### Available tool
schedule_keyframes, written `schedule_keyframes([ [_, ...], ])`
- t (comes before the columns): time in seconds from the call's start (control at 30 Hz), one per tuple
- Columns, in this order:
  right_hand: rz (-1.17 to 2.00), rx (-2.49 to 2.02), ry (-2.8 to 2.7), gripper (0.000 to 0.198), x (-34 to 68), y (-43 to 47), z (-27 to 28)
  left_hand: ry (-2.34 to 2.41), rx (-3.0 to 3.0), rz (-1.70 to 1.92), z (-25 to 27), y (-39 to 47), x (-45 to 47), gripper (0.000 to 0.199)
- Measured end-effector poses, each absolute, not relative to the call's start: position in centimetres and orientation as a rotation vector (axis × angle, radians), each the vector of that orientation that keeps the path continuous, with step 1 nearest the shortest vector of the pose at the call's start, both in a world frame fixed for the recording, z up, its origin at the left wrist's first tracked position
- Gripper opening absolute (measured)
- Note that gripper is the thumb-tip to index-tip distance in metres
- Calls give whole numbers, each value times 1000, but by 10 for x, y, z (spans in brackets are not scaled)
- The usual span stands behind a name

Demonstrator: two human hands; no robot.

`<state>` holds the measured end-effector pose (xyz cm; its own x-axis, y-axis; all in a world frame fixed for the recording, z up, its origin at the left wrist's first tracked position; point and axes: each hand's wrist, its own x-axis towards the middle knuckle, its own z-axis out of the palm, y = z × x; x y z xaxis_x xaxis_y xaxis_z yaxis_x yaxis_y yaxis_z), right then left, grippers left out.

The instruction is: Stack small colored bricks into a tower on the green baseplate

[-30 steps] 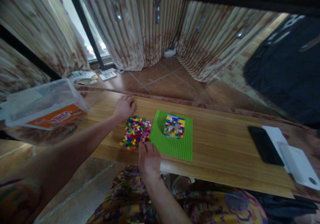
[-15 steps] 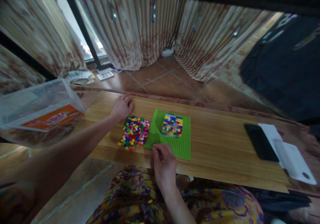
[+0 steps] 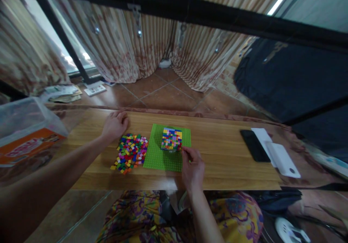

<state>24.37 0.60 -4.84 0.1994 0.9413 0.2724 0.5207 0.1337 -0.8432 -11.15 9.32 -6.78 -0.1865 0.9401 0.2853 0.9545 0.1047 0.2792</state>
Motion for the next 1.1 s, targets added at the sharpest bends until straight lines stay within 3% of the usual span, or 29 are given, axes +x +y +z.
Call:
schedule_keyframes([
  [0.6,182,-1420,-1818,26,231,21,-49,-2289,-1990,-596,-68,94,-112,39],
  [0.9,225,-1422,-1770,23,233,20,-46,-2293,-1987,-591,-66,92,-110,38],
  [1.1,436,-1480,-1529,27,239,18,-48,-2302,-1978,-604,-66,92,-110,35],
])
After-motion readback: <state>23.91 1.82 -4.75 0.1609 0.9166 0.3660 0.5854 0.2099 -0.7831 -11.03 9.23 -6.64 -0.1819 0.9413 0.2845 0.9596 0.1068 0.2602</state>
